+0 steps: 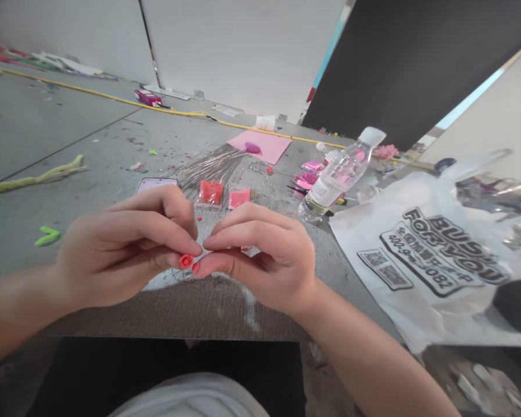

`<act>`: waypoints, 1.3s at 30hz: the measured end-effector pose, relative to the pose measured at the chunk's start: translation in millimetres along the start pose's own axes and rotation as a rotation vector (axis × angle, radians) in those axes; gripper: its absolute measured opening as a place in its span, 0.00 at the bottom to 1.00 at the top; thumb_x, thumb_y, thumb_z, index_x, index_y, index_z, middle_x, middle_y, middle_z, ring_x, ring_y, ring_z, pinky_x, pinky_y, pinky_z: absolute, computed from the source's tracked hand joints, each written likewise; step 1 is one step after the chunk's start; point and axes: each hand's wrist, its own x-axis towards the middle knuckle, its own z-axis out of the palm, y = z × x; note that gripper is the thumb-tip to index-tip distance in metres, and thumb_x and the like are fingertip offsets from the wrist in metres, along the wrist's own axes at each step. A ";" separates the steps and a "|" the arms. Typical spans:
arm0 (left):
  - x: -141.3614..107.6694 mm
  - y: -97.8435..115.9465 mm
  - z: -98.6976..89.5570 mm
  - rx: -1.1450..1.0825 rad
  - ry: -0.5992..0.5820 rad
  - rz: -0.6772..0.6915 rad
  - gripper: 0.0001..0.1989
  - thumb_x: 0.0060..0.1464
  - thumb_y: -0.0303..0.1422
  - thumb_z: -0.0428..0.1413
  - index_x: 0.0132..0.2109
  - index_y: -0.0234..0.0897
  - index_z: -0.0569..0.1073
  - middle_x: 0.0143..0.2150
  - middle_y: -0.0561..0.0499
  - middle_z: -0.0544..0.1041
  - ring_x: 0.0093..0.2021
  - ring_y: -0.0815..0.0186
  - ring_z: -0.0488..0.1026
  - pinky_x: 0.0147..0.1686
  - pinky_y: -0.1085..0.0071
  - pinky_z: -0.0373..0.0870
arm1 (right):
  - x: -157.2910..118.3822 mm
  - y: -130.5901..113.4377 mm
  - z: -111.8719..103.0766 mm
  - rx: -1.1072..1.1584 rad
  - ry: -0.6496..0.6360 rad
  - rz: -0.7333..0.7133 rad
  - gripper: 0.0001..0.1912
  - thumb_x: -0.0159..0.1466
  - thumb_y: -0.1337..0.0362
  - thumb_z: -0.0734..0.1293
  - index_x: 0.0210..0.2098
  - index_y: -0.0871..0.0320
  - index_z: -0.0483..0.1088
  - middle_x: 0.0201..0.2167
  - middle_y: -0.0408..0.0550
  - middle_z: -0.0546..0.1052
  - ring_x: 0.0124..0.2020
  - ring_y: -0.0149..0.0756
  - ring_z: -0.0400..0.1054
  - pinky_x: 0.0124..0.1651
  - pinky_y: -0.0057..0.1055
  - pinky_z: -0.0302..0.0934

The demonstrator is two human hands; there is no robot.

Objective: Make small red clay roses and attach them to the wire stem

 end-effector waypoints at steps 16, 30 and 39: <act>-1.5 0.3 2.2 -0.054 0.051 -0.041 0.01 0.62 0.33 0.65 0.42 0.43 0.83 0.33 0.50 0.75 0.32 0.67 0.74 0.32 0.70 0.76 | -1.3 -1.0 1.0 -0.027 0.004 0.033 0.07 0.63 0.62 0.79 0.40 0.53 0.81 0.32 0.48 0.84 0.30 0.35 0.77 0.30 0.32 0.72; -2.2 -0.4 6.7 -0.212 0.042 -0.153 0.07 0.61 0.38 0.67 0.36 0.43 0.81 0.30 0.52 0.75 0.32 0.67 0.73 0.34 0.68 0.76 | -1.3 0.1 2.9 0.000 0.030 0.034 0.07 0.63 0.61 0.79 0.40 0.53 0.82 0.32 0.46 0.83 0.30 0.34 0.76 0.30 0.31 0.71; -1.1 -0.3 9.2 -0.250 0.038 -0.172 0.06 0.58 0.34 0.69 0.34 0.41 0.80 0.29 0.53 0.73 0.30 0.71 0.74 0.27 0.75 0.73 | -1.1 0.9 1.2 -0.007 0.008 -0.024 0.06 0.63 0.64 0.78 0.40 0.56 0.81 0.32 0.48 0.83 0.30 0.33 0.76 0.31 0.30 0.71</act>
